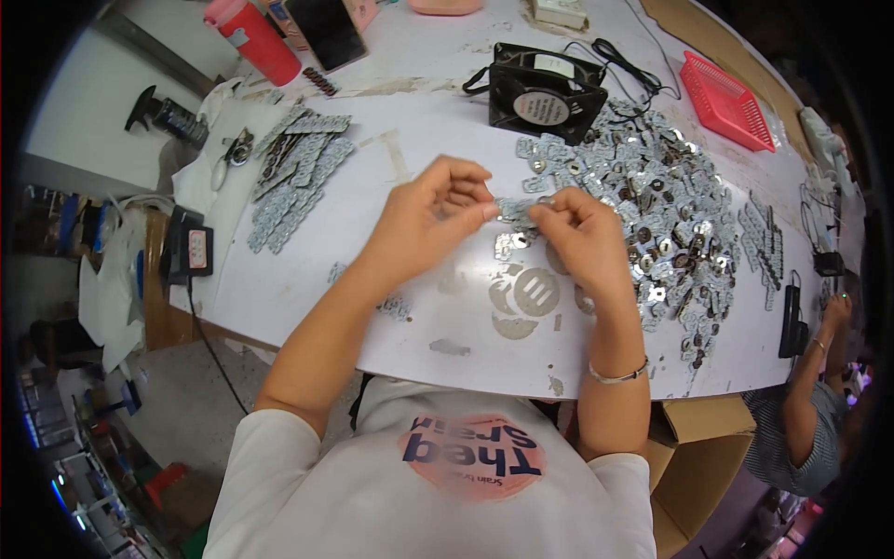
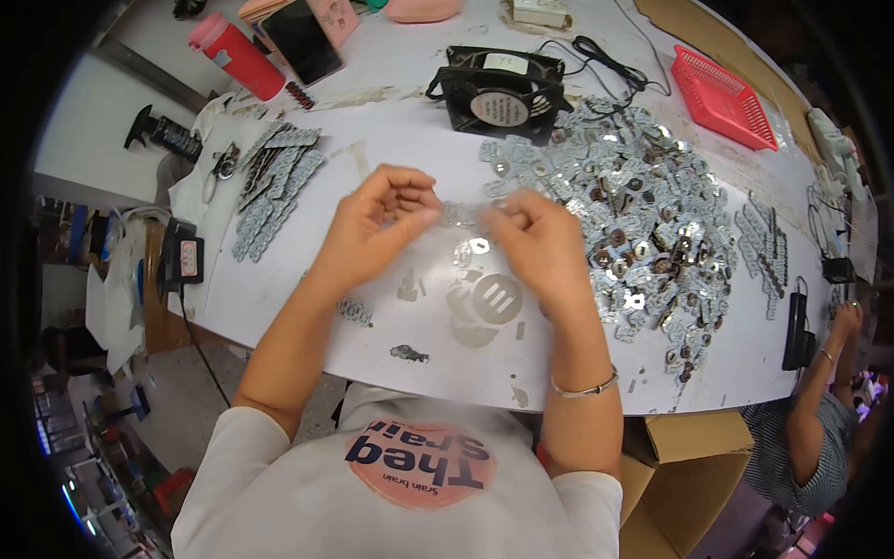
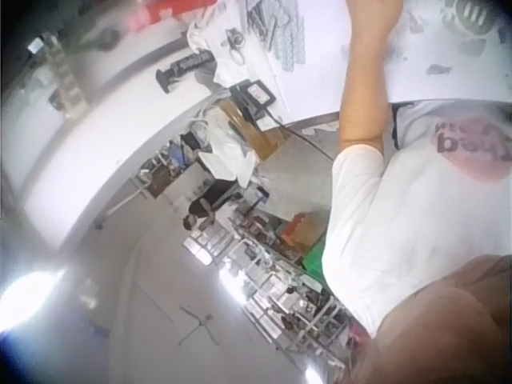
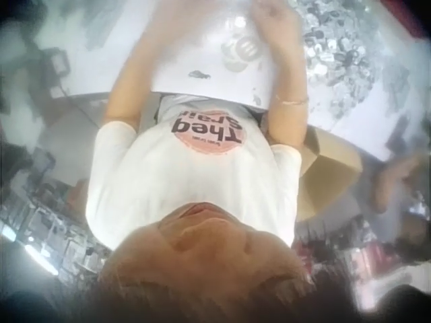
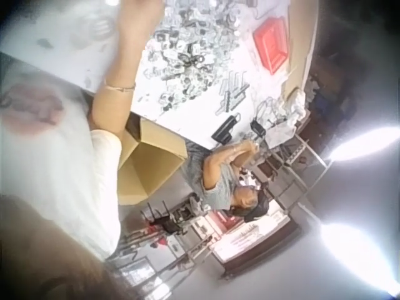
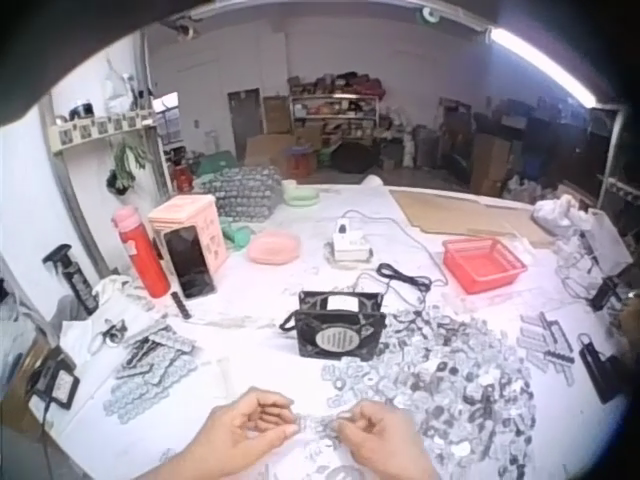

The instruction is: The person puts on an apron, then assembles small electronic components by attaching metal discs onto circuit boards by hand.

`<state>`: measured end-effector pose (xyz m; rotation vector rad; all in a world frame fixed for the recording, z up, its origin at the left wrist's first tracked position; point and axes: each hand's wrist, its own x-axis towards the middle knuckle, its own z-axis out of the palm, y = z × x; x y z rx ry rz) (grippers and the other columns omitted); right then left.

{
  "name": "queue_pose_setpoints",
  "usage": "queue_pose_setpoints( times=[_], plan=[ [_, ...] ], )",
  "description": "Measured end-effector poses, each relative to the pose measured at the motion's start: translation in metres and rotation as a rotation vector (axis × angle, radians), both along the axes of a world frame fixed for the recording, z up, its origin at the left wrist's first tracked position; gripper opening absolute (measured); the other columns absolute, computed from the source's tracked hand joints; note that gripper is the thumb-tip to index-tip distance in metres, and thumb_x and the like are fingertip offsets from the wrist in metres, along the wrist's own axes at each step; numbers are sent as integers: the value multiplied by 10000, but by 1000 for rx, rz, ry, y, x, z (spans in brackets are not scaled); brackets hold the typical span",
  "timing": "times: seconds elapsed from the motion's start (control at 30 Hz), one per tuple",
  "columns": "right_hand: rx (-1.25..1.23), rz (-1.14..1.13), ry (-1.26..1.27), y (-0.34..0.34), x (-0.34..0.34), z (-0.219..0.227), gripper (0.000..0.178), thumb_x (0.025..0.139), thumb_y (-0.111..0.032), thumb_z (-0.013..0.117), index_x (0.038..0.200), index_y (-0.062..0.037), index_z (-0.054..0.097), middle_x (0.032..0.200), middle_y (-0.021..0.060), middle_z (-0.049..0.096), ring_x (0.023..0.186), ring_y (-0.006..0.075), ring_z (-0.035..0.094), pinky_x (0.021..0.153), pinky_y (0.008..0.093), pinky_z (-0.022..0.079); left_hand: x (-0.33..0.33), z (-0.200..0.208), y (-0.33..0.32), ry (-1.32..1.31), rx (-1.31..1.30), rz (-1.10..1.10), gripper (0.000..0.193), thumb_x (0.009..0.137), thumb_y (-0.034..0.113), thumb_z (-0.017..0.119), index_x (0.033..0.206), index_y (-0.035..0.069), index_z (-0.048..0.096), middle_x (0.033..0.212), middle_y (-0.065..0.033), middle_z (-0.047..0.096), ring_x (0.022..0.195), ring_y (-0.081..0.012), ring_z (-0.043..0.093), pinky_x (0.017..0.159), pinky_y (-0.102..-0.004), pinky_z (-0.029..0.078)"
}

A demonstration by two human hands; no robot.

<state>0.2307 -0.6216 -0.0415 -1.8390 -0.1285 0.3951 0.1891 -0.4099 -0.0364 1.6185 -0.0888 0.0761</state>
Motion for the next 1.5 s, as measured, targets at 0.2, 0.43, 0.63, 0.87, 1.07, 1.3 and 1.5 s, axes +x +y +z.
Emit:
queue_pose_setpoints(
  times=[0.2, 0.43, 0.63, 0.87, 1.07, 1.3, 1.5],
  plan=[
    [-202, -26, -364, -4, -1, -7, 181, 903, -167, 640, 911, 14, 645, 601, 46, 568, 524, 95, 532, 500, 300, 429, -30, 50, 50, 24, 762, -298, 386, 689, 103, 824, 1034, 45, 660, 1014, -60, 637, 956, -215, 588, 856, -308, 462],
    [148, 465, 4, 26, -18, -11, 178, 984, -171, 558, 968, -10, 632, 839, 25, 620, 749, 80, 601, 663, 238, 531, -67, 31, 75, 75, 975, -349, 312, 680, 88, 809, 945, 59, 646, 957, -65, 598, 909, -270, 550, 826, -349, 470],
    [26, 319, -74, 14, -11, -3, 204, 992, -188, 556, 968, 1, 627, 847, 20, 624, 757, 84, 606, 654, 237, 531, -30, 13, 54, 207, 426, -201, 182, 807, 29, 738, 941, 32, 615, 825, -3, 639, 701, -79, 565, 624, -219, 440],
    [194, 149, 61, 12, -11, -1, 187, 1004, -184, 530, 1002, -17, 614, 868, 25, 637, 688, 63, 589, 548, 206, 514, 19, 8, 15, 213, 15, -153, 189, 840, 62, 731, 1014, 33, 662, 835, 14, 650, 672, 6, 550, 556, -162, 406],
    [176, 117, 84, 10, -8, 8, 205, 992, -216, 561, 983, -28, 642, 843, 18, 648, 640, 54, 574, 484, 201, 491, 20, 1, 17, 285, -17, -104, 197, 824, 43, 739, 1011, 11, 688, 870, -3, 672, 705, -21, 591, 609, -176, 472],
    [129, 118, 105, 14, -7, 7, 222, 974, -231, 600, 941, -30, 688, 779, -6, 643, 610, 42, 556, 455, 191, 457, 18, 1, 33, 272, 72, -172, 229, 805, 18, 737, 1030, -2, 697, 897, -14, 688, 769, -51, 601, 672, -203, 503],
    [126, 111, 161, 13, -6, 6, 254, 962, -219, 621, 837, -17, 710, 671, -6, 629, 539, 36, 534, 428, 191, 427, 16, 1, 35, 220, 147, -202, 232, 782, 60, 765, 1002, 7, 714, 885, -13, 706, 740, -59, 597, 707, -215, 496]
  ],
)
